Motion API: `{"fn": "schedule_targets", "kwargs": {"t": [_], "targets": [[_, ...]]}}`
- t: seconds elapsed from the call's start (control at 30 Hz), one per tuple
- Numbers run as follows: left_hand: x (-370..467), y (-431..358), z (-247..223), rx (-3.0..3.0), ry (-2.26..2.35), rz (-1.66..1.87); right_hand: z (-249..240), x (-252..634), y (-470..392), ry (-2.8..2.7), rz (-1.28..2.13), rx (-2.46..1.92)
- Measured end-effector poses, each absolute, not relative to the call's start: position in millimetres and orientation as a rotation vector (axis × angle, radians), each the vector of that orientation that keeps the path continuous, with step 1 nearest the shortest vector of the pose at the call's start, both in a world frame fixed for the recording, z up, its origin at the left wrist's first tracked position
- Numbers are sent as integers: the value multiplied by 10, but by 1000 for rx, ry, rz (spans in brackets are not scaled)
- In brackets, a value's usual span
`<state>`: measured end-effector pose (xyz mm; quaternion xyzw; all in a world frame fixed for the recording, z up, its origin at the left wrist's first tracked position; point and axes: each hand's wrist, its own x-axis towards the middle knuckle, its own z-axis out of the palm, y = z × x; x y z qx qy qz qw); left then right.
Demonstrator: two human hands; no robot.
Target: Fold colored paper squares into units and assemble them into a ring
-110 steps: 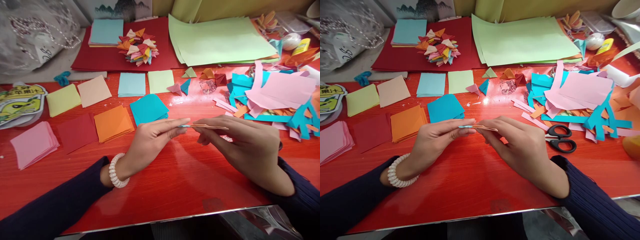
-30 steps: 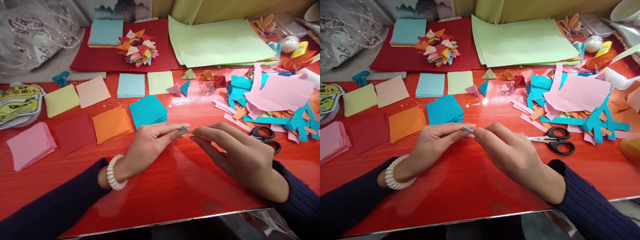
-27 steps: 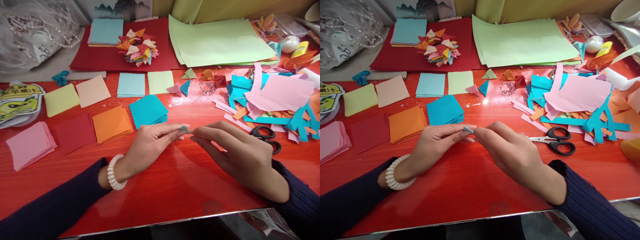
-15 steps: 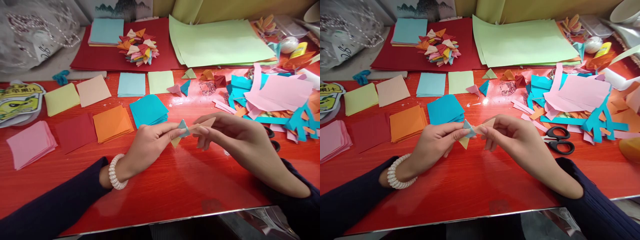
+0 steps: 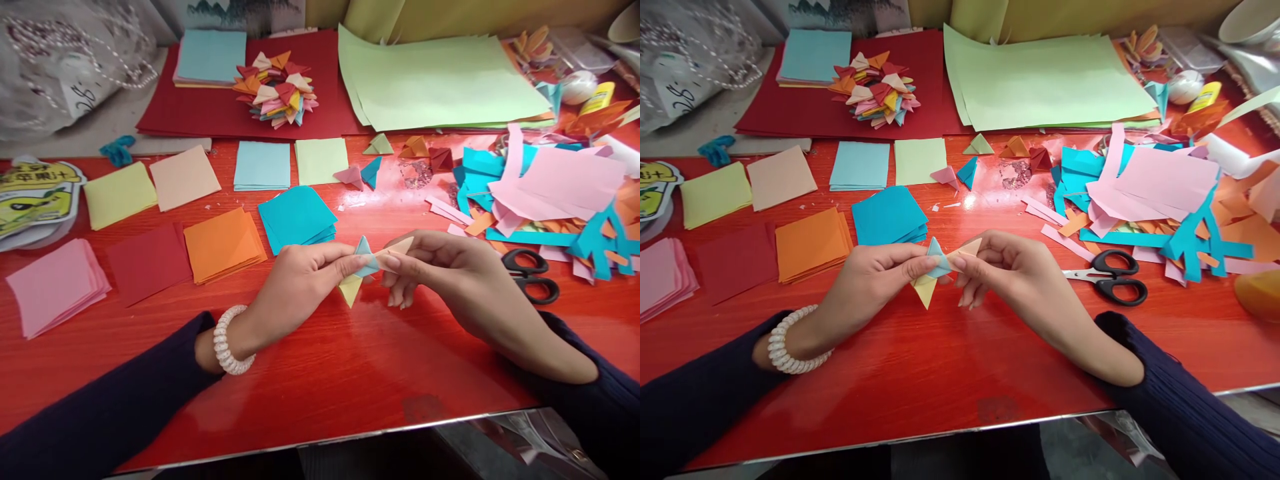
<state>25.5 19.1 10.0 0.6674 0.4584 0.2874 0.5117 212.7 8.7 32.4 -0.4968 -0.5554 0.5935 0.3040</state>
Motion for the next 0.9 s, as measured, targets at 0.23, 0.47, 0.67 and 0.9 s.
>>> {"fn": "schedule_targets", "kwargs": {"t": [0.23, 0.47, 0.67, 0.9], "targets": [[247, 183, 69, 1581, 1098, 623, 275, 2063, 74, -1448, 1550, -1298], [256, 198, 80, 1551, 1058, 653, 221, 2164, 145, -1603, 1524, -1275], [259, 209, 71, 1432, 944, 744, 382, 2327, 647, -1929, 645, -1551], [270, 199, 60, 1403, 954, 850, 88, 2158, 1313, -2237, 390, -1514]]}}
